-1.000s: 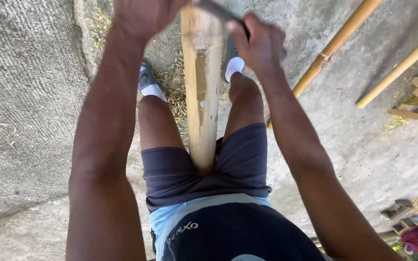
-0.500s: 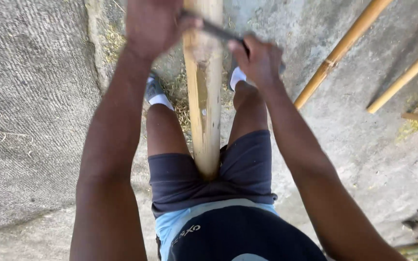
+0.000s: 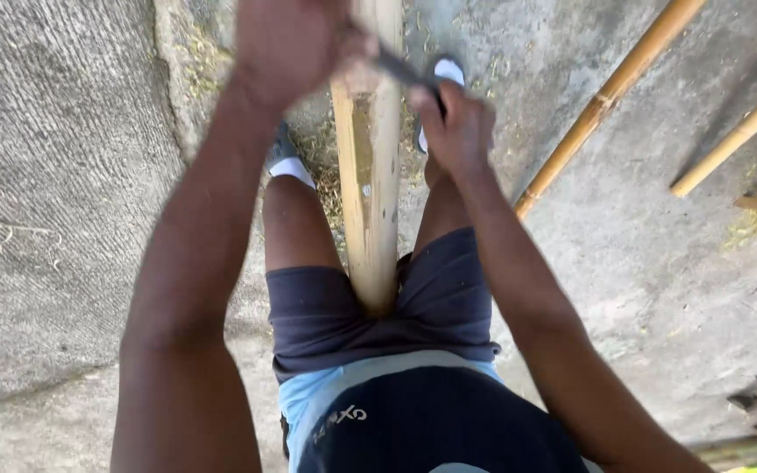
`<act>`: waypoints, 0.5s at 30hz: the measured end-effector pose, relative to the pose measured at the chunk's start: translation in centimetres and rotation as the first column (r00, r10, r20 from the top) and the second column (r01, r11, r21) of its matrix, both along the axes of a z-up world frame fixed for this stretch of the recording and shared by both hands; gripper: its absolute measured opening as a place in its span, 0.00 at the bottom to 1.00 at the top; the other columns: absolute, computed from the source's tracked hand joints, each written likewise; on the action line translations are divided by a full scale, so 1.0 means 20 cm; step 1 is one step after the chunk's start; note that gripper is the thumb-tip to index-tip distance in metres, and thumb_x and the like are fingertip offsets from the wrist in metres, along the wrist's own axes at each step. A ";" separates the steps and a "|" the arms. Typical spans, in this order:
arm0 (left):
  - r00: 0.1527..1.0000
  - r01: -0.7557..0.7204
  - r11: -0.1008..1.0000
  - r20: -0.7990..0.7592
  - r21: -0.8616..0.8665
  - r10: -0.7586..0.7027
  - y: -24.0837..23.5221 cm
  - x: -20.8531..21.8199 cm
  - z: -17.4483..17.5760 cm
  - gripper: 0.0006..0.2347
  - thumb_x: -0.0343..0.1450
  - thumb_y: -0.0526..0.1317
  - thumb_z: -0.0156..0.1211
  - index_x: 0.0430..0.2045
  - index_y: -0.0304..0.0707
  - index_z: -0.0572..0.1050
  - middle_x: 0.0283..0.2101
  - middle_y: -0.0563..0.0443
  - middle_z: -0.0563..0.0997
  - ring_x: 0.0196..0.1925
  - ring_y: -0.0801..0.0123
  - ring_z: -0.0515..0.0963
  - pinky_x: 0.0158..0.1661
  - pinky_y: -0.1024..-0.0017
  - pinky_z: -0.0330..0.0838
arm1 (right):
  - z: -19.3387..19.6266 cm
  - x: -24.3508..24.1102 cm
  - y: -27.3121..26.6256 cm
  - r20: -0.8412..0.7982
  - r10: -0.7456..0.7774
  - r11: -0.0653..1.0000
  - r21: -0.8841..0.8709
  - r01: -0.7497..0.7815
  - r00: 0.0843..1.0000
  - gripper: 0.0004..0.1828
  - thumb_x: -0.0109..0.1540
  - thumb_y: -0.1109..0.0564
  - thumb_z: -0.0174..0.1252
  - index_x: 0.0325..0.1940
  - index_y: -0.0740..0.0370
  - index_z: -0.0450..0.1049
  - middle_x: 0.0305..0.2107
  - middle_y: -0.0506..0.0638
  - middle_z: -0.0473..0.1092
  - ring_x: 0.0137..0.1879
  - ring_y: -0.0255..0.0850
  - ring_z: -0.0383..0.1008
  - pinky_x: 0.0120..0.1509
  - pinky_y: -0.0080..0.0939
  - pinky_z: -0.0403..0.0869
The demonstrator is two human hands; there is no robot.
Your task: Scraping and shaping a bamboo pole with a machete.
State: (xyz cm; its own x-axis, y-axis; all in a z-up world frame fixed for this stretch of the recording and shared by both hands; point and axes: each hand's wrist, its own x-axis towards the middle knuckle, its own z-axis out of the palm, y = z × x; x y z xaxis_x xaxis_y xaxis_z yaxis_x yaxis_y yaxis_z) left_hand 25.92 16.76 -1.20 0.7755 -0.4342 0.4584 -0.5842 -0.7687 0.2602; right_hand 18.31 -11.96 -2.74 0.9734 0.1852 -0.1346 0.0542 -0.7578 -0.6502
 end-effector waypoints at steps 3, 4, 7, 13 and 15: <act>0.996 0.048 0.997 -0.080 0.063 -0.043 -0.06 0.01 0.22 0.18 0.66 0.59 0.66 0.25 0.44 0.78 0.28 0.53 0.78 0.36 0.60 0.82 0.41 0.58 0.78 | -0.08 -0.04 -0.05 0.088 0.031 0.999 0.010 -0.032 0.996 0.19 0.69 0.43 0.60 0.33 0.60 0.74 0.18 0.55 0.68 0.23 0.47 0.73 0.30 0.48 0.72; 0.996 0.051 0.997 -0.080 0.061 -0.046 -0.04 0.04 0.13 0.18 0.66 0.59 0.66 0.25 0.44 0.78 0.28 0.53 0.78 0.36 0.60 0.82 0.41 0.58 0.78 | -0.08 0.05 -0.02 0.088 0.028 1.000 0.009 -0.029 0.996 0.19 0.69 0.43 0.60 0.33 0.60 0.74 0.18 0.55 0.68 0.23 0.47 0.73 0.30 0.48 0.72; 0.929 0.015 0.999 -0.370 0.041 0.001 -0.05 -0.04 0.00 0.19 0.71 0.62 0.64 0.28 0.47 0.81 0.23 0.56 0.77 0.23 0.67 0.77 0.25 0.66 0.70 | -0.07 0.10 0.02 0.046 -0.010 0.999 -0.030 0.012 0.999 0.21 0.71 0.43 0.60 0.32 0.60 0.74 0.18 0.54 0.70 0.22 0.47 0.73 0.30 0.47 0.71; 0.963 0.047 0.996 -0.268 0.076 -0.025 -0.05 0.05 0.15 0.22 0.69 0.64 0.67 0.20 0.46 0.79 0.23 0.54 0.77 0.28 0.62 0.80 0.31 0.61 0.74 | -0.08 -0.01 -0.01 0.140 0.018 0.998 0.058 -0.026 0.990 0.23 0.70 0.40 0.58 0.35 0.62 0.74 0.15 0.55 0.67 0.22 0.47 0.74 0.28 0.45 0.71; 0.933 0.059 0.998 -0.355 -0.006 -0.058 -0.06 0.01 0.08 0.20 0.71 0.61 0.66 0.22 0.44 0.80 0.27 0.53 0.79 0.29 0.62 0.79 0.30 0.61 0.72 | -0.09 0.09 0.00 -0.036 -0.028 0.998 0.049 0.030 0.999 0.24 0.70 0.39 0.58 0.30 0.60 0.72 0.13 0.52 0.68 0.20 0.43 0.73 0.29 0.45 0.72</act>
State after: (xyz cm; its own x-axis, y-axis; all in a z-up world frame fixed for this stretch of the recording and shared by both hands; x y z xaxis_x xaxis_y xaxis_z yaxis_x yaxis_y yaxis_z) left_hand 26.05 15.56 0.45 0.8604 -0.4854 0.1553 -0.4984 -0.7379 0.4552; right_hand 20.09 -11.96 -4.59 0.9732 0.1645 -0.1605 0.0091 -0.7254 -0.6883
